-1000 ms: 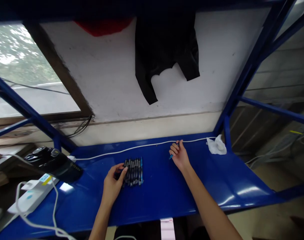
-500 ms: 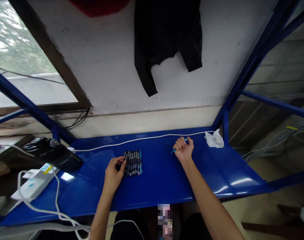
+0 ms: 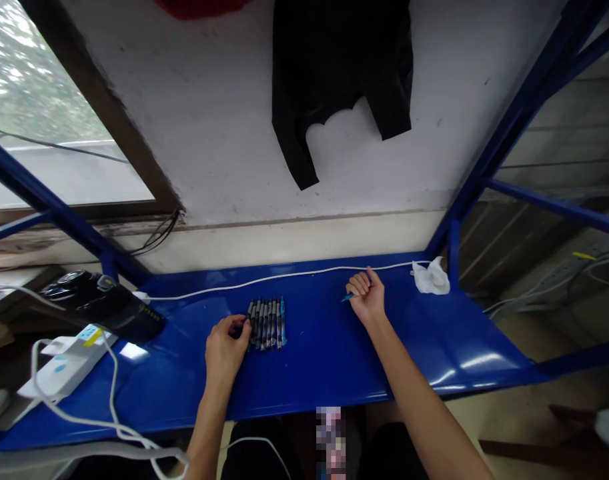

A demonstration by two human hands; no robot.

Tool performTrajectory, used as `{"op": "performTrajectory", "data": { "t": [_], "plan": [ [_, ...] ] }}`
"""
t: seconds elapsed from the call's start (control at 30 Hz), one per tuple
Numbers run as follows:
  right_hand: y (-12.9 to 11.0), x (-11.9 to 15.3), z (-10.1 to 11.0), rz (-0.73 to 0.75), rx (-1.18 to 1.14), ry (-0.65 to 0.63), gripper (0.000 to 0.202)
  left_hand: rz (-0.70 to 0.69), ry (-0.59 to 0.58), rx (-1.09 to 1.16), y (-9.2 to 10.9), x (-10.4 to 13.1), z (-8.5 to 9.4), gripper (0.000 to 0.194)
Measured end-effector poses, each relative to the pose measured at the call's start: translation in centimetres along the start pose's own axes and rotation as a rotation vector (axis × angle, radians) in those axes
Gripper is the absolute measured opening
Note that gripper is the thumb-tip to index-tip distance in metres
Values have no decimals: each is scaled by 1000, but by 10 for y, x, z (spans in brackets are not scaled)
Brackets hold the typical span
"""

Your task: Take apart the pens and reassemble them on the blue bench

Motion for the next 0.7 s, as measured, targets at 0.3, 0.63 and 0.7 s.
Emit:
{"op": "performTrajectory", "data": {
  "t": [0.3, 0.63, 0.7],
  "plan": [
    [-34, 35, 2, 285, 1117, -211, 49, 70, -15, -3, 2, 3, 3, 35],
    [-34, 88, 29, 465, 2263, -692, 60, 249, -125, -249, 10, 2, 16, 27],
    [-36, 89, 22, 479, 2269, -689, 62, 269, -161, -281, 10, -1, 18, 24]
  ]
}}
Point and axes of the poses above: each hand's wrist, its own x-axis away from the middle knuckle, its own z-axis out of the back of the hand, y = z × x, the point moved 5 cm from there along -x, towards the middle knuckle, and after that the axes turned 9 degrees about z, right-handed, at the moved point
